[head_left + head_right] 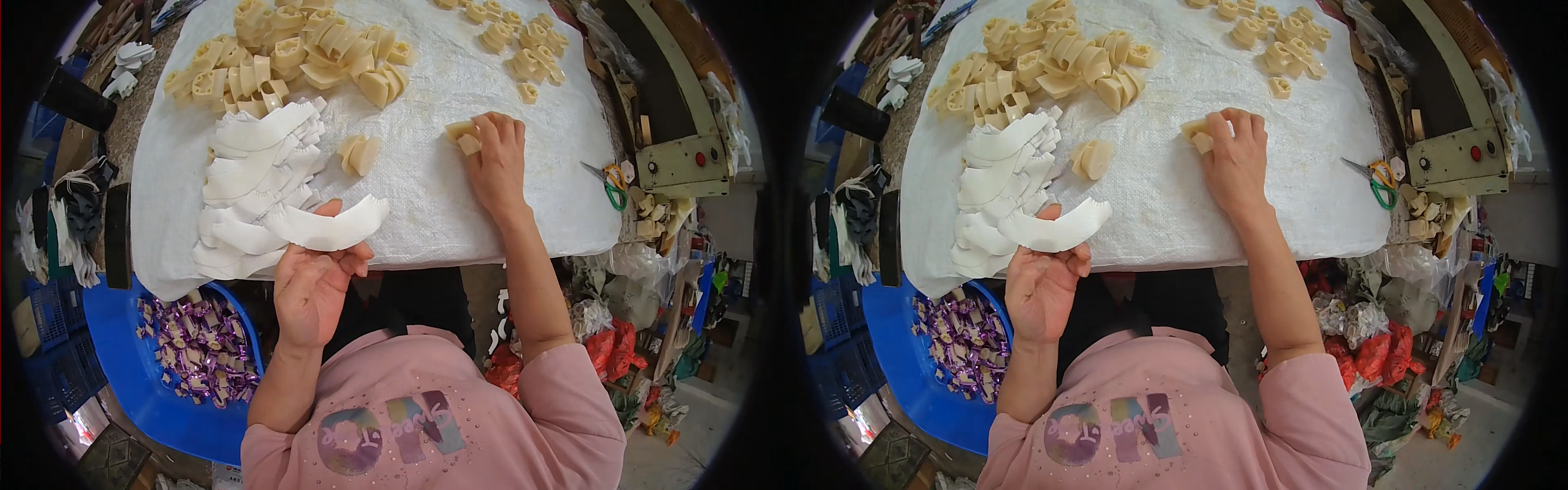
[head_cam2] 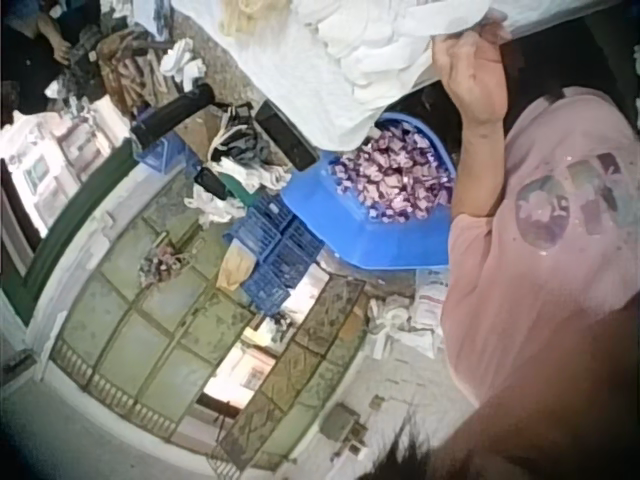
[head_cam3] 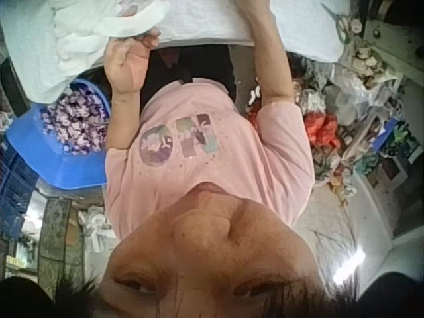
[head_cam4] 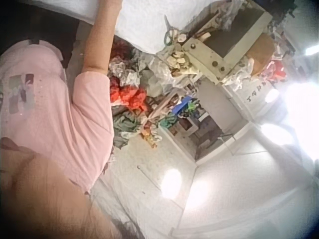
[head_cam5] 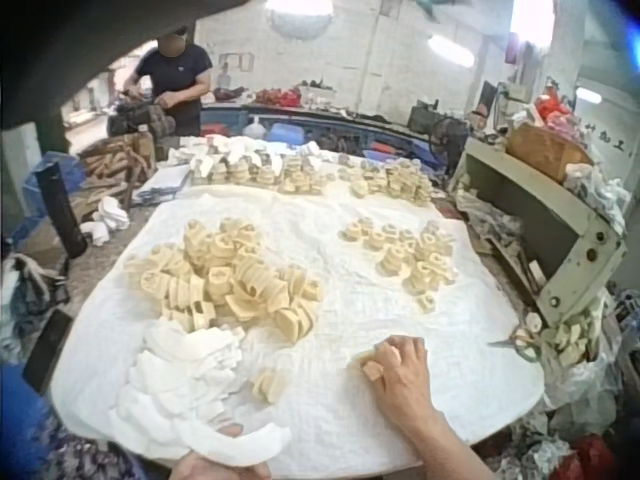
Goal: Manually assemble and align small shoe components by hand at a workstation.
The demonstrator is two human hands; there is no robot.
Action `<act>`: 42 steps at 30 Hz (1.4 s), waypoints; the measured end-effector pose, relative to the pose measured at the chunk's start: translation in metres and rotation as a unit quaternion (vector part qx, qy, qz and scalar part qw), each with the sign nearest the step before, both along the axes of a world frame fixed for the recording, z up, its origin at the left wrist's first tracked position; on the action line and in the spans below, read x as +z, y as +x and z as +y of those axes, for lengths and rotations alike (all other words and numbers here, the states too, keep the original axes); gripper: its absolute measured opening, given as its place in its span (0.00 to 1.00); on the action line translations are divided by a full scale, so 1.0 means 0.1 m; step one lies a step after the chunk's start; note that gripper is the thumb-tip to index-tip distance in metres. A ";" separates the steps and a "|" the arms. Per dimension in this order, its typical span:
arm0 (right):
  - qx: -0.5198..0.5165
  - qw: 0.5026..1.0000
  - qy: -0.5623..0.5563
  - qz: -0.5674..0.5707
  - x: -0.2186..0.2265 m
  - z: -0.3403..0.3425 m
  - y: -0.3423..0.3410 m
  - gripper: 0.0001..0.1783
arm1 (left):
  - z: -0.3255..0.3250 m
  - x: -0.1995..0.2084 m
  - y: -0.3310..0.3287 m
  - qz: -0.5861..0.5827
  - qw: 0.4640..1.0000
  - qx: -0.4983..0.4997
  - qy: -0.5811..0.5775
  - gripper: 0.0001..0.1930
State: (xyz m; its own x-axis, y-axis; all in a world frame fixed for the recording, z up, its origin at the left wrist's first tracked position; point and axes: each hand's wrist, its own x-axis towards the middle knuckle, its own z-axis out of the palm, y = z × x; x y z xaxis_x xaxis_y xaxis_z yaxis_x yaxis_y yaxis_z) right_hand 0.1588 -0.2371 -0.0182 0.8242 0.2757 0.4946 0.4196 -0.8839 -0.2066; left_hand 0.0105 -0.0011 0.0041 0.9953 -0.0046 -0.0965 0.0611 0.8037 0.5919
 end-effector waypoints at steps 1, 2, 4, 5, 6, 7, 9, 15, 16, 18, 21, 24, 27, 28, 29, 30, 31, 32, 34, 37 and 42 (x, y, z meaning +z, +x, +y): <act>0.008 1.000 0.016 0.004 -0.01 -0.06 -0.01 0.21 | 0.00 0.00 0.00 -0.010 1.000 0.002 0.004 0.23; 0.016 0.999 0.032 0.008 0.00 -0.06 -0.02 0.21 | 0.00 -0.01 0.00 -0.019 1.000 0.005 0.010 0.22; 0.014 0.989 0.121 0.081 0.06 -0.03 -0.16 0.20 | 0.02 -0.04 -0.01 -0.016 1.000 0.007 0.017 0.21; 0.011 0.967 0.204 0.153 0.12 0.00 -0.26 0.19 | 0.04 -0.06 -0.02 -0.013 1.000 0.007 0.022 0.21; 0.018 0.966 0.206 0.156 0.23 0.10 -0.38 0.19 | 0.05 -0.06 -0.03 -0.011 1.000 0.014 0.026 0.21; 0.058 0.925 0.337 0.164 0.37 0.26 -0.55 0.19 | 0.05 -0.04 -0.05 -0.001 0.998 0.031 0.053 0.20; 0.174 0.861 0.450 0.160 0.60 0.48 -0.78 0.18 | 0.01 0.01 -0.08 0.009 0.995 0.052 0.083 0.20; 0.333 0.859 0.386 0.052 0.50 0.92 -0.99 0.23 | -0.11 0.17 -0.13 0.011 0.991 0.081 0.104 0.19; 0.347 0.860 0.373 0.010 0.45 0.95 -1.00 0.24 | -0.12 0.19 -0.15 0.012 0.991 0.083 0.106 0.19; 0.355 0.874 0.333 0.009 0.43 0.96 -1.01 0.18 | -0.12 0.22 -0.19 -0.019 0.991 0.079 0.109 0.19; 0.355 0.877 0.324 -0.018 0.42 0.99 -1.03 0.17 | -0.10 0.22 -0.23 -0.032 0.990 0.079 0.115 0.18; 0.352 0.866 0.353 -0.036 0.41 1.02 -1.03 0.27 | -0.09 0.17 -0.27 -0.026 0.991 0.077 0.110 0.18; 0.345 0.869 0.354 -0.039 0.40 1.01 -1.04 0.27 | -0.11 0.19 -0.29 -0.002 0.985 0.085 0.149 0.19; 0.344 0.867 0.359 -0.035 0.40 1.01 -1.04 0.27 | -0.11 0.20 -0.28 -0.003 0.985 0.084 0.148 0.19; 0.343 0.865 0.366 -0.032 0.40 1.01 -1.04 0.28 | -0.11 0.22 -0.27 -0.024 0.980 0.084 0.179 0.19; 0.341 0.866 0.365 -0.032 0.38 1.03 -1.04 0.28 | -0.12 0.23 -0.26 -0.045 0.973 0.085 0.209 0.19; 0.332 0.868 0.365 -0.056 0.35 1.06 -1.03 0.26 | -0.12 0.22 -0.28 -0.045 0.973 0.084 0.209 0.19; 0.323 0.869 0.366 -0.078 0.33 1.09 -1.03 0.24 | -0.11 0.21 -0.31 -0.015 0.959 0.090 0.269 0.19; 0.315 0.889 0.324 -0.078 0.43 1.07 -1.01 0.22 | -0.05 0.18 -0.35 0.017 0.939 0.096 0.330 0.20; 0.308 0.911 0.265 -0.077 0.43 1.04 -0.96 0.18 | 0.01 0.16 -0.34 -0.013 0.918 0.080 0.388 0.20; 0.314 0.912 0.254 -0.072 0.45 0.94 -0.95 0.16 | 0.01 0.32 -0.18 -0.020 0.876 0.204 0.436 0.15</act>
